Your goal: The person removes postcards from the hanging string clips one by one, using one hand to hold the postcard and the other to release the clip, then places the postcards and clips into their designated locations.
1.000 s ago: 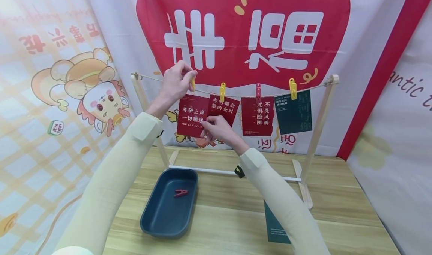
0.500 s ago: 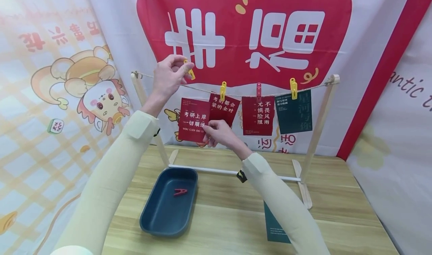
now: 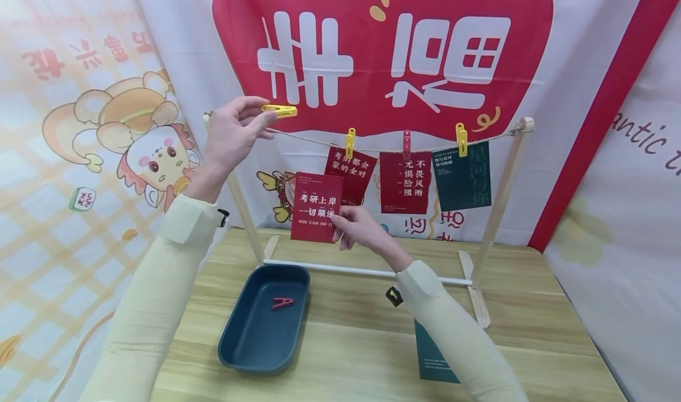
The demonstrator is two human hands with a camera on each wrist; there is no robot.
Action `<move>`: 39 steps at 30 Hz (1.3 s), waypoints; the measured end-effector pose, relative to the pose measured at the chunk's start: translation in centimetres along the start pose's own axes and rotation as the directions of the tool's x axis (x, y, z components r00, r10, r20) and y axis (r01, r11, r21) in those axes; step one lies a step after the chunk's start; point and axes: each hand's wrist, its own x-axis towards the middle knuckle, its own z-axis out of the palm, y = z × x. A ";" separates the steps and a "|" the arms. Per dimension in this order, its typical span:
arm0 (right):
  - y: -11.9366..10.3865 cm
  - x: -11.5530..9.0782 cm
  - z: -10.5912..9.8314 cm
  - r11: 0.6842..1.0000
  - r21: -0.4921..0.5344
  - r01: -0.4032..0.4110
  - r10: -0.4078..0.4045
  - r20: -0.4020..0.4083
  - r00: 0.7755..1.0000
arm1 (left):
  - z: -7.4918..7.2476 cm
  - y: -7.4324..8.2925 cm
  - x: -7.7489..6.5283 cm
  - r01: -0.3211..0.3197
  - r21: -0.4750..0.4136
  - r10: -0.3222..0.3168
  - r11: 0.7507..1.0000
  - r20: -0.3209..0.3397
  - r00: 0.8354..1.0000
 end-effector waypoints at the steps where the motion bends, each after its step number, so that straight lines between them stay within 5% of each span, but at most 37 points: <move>1: 0.1 -0.2 -0.1 1.000 -0.005 0.000 0.000 0.001 1.000 | -0.4 0.0 -0.3 0.003 -0.007 -0.003 1.000 0.011 1.000; 9: 1.5 -2.3 -0.6 1.000 -0.007 0.021 -0.021 0.004 1.000 | -2.4 -1.0 -3.4 -0.055 0.054 0.051 0.997 0.069 0.996; 23: 4.7 -6.0 -2.0 0.999 -0.046 -0.027 0.026 -0.012 1.000 | -3.5 -4.9 -9.2 -0.077 0.251 0.061 0.965 0.073 0.995; 29: 6.8 -7.7 -2.7 0.995 -0.081 -0.056 0.053 -0.037 0.998 | -3.4 -7.6 -10.9 -0.057 0.244 0.035 0.968 0.093 0.995; 39: 9.0 -10.4 -3.8 0.984 -0.103 -0.142 0.138 -0.042 0.989 | -2.4 -11.4 -14.5 0.002 0.252 -0.059 0.968 0.219 0.974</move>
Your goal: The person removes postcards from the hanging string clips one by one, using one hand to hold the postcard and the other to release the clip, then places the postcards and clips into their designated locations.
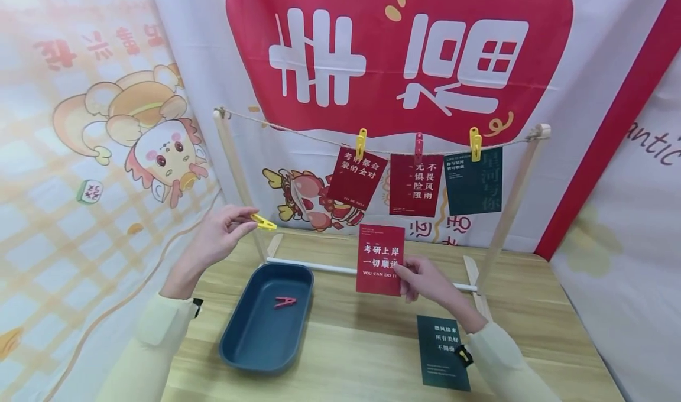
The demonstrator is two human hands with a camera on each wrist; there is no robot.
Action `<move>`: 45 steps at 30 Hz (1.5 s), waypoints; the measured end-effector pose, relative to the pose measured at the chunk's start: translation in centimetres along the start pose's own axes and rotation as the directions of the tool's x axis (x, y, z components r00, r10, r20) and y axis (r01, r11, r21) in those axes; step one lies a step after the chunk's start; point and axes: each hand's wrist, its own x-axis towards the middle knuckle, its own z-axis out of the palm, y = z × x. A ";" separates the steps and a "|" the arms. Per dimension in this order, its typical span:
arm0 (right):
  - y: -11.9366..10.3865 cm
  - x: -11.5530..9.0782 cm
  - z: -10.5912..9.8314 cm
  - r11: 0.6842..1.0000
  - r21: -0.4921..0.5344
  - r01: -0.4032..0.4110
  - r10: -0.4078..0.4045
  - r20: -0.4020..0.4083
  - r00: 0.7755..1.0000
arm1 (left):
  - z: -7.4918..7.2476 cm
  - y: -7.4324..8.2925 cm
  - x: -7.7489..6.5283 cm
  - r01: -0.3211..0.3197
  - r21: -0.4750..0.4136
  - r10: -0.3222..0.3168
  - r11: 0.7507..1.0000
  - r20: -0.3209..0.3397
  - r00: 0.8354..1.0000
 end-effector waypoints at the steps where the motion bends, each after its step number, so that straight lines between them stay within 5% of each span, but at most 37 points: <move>1: 0.4 -0.2 -0.1 1.000 -0.008 -0.005 0.005 -0.002 1.000 | 0.2 -0.2 -0.2 0.002 0.001 -0.002 1.000 0.009 1.000; 14: 5.2 -2.8 -1.4 0.992 0.003 -0.127 0.127 0.057 0.990 | 3.4 -3.0 -2.9 0.039 -0.003 -0.039 0.999 0.071 0.997; 23: 8.3 -4.9 -2.2 0.964 0.080 -0.254 0.237 0.177 0.955 | 6.0 -5.4 -5.4 0.015 0.086 -0.029 0.996 0.156 0.987; 32: 11.6 -7.1 -1.9 0.959 0.135 -0.248 0.201 0.288 0.936 | 8.4 -6.5 -7.6 0.033 0.196 -0.075 0.980 0.208 0.975; 38: 13.1 -7.9 -1.7 0.963 0.119 -0.241 0.197 0.298 0.934 | 10.5 -7.0 -8.4 0.067 0.222 -0.122 0.973 0.246 0.962; 45: 13.9 -9.0 -1.8 0.953 0.073 -0.296 0.269 0.256 0.929 | 12.2 -7.7 -9.4 0.007 0.279 -0.099 0.960 0.319 0.943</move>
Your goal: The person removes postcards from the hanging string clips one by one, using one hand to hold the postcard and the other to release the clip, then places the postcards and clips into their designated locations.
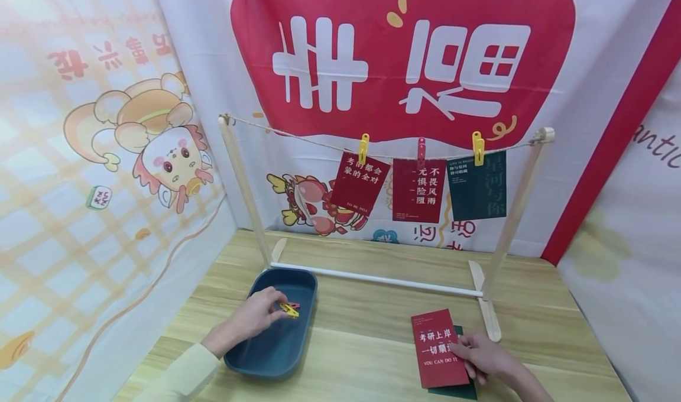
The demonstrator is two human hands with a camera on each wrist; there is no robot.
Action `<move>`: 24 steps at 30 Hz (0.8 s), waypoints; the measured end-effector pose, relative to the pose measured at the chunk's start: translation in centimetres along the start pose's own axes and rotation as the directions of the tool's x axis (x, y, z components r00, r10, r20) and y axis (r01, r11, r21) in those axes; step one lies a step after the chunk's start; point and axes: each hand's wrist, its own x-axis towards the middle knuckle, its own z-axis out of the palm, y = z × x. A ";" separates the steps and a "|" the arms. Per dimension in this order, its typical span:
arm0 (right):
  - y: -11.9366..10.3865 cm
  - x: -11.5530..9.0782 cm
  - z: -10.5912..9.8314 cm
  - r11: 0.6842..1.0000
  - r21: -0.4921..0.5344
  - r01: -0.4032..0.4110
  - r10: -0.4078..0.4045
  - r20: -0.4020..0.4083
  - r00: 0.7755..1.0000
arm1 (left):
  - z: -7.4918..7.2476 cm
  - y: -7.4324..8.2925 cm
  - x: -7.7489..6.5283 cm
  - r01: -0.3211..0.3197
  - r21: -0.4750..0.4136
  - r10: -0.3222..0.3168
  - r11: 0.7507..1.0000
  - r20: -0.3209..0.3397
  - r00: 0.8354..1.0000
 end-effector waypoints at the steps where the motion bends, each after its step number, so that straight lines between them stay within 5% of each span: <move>1: 0.2 -0.2 0.1 1.000 -0.008 -0.004 0.004 -0.013 1.000 | 0.2 0.0 0.0 -0.005 0.007 0.005 1.000 0.001 1.000; 11: 0.8 -0.9 1.2 0.979 -0.204 -0.015 -0.018 -0.157 0.987 | 1.4 -0.8 -0.1 -0.038 0.050 0.036 0.998 0.042 0.998; 24: 1.5 -0.5 1.9 0.910 -0.381 -0.164 0.015 -0.366 0.930 | 2.0 -1.0 -0.4 0.029 0.207 -0.074 0.978 0.217 0.973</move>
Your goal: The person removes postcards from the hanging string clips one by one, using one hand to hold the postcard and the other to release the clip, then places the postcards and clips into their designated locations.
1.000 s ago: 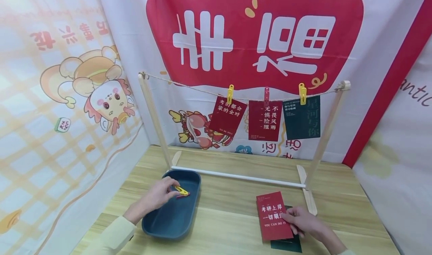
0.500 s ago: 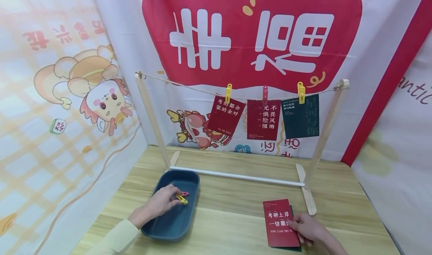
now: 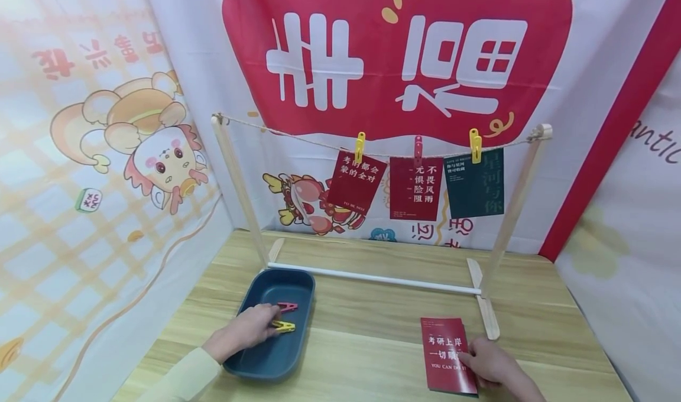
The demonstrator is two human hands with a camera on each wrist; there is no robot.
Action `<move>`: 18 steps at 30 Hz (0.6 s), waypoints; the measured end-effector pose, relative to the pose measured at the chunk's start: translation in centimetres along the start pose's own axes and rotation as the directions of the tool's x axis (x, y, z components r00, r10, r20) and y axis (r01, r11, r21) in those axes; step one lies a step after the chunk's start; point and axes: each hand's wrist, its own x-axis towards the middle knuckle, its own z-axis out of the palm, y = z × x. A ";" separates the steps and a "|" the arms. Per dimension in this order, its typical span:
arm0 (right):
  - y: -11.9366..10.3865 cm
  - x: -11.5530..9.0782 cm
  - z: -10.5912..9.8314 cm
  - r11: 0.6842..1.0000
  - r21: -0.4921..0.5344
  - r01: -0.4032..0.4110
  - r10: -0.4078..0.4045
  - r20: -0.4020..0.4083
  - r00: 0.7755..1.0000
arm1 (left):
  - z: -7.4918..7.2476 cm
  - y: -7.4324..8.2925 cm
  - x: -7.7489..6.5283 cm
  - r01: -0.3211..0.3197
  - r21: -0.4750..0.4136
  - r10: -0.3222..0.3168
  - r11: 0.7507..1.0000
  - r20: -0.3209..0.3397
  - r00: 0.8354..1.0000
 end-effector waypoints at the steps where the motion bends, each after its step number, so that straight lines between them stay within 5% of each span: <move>1: -0.2 0.0 0.0 0.999 -0.018 -0.029 0.029 -0.009 1.000 | 0.1 0.1 0.0 0.007 0.028 -0.007 1.000 0.003 1.000; 5: -1.0 0.3 -0.1 0.986 -0.115 -0.118 0.116 -0.023 0.993 | 0.5 0.4 0.3 0.056 0.103 -0.059 0.993 0.027 0.998; 11: -2.0 0.6 -0.3 0.982 -0.152 -0.110 0.106 -0.035 0.994 | 0.4 0.6 0.4 0.111 0.150 -0.112 0.982 -0.002 0.994; 18: -3.9 1.3 -1.9 0.996 -0.071 0.052 -0.060 -0.111 0.992 | 0.3 1.1 0.5 0.107 0.156 -0.104 0.982 -0.030 0.994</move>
